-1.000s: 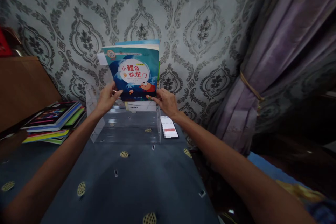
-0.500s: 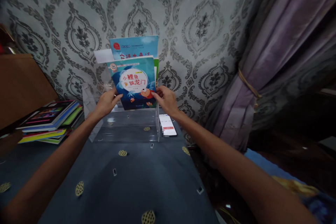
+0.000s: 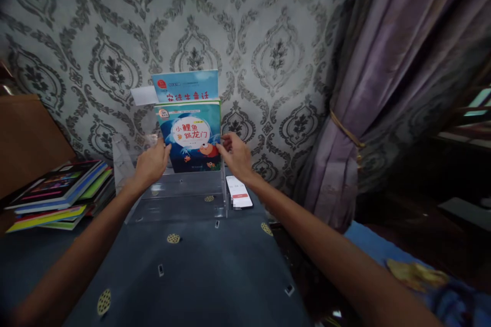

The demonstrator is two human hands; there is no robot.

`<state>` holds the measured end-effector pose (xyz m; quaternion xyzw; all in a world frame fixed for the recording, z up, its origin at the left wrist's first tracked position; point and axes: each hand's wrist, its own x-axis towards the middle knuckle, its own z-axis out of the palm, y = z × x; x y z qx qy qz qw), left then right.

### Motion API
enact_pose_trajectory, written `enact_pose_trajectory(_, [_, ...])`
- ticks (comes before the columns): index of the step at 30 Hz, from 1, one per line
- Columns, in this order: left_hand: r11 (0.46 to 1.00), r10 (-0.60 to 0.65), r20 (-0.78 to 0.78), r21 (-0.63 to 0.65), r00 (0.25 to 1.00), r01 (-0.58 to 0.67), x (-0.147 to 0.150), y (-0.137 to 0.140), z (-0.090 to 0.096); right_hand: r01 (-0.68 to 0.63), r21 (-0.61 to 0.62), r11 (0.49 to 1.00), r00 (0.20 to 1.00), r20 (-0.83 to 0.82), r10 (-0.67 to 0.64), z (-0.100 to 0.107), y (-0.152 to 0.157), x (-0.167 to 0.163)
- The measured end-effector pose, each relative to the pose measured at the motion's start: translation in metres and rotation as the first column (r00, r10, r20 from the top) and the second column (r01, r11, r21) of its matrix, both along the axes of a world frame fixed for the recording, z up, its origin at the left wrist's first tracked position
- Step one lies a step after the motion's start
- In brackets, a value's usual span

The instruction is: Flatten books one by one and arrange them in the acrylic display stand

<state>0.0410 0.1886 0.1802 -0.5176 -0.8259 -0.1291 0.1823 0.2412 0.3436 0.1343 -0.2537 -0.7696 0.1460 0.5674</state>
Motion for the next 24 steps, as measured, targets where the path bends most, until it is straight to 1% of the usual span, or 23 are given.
enact_pose_trajectory(2, [1.000,0.006,0.006,0.002,1.000,-0.006,0.002,0.001,0.000,0.018,0.031,0.999,0.999,-0.041,-0.017,0.000,0.001,-0.001])
enact_pose_trajectory(7, [0.999,0.001,0.023,0.035,1.000,-0.001,0.007,0.003,-0.001,-0.098,0.092,0.991,0.995,0.009,0.097,0.000,0.001,-0.007])
enact_pose_trajectory(12, [0.997,-0.020,0.030,0.077,0.999,0.017,0.010,0.004,-0.002,-0.040,0.089,0.995,0.999,0.005,0.040,-0.001,0.000,-0.012])
enact_pose_trajectory(18, [0.995,-0.019,0.069,0.095,0.997,0.012,0.012,0.005,-0.002,-0.003,0.077,0.997,1.000,-0.023,0.004,-0.004,-0.001,-0.017])
enact_pose_trajectory(24, [0.993,-0.065,0.148,0.104,0.987,0.050,0.008,0.000,-0.002,-0.027,0.051,0.998,1.000,-0.001,0.027,-0.007,0.000,-0.016])
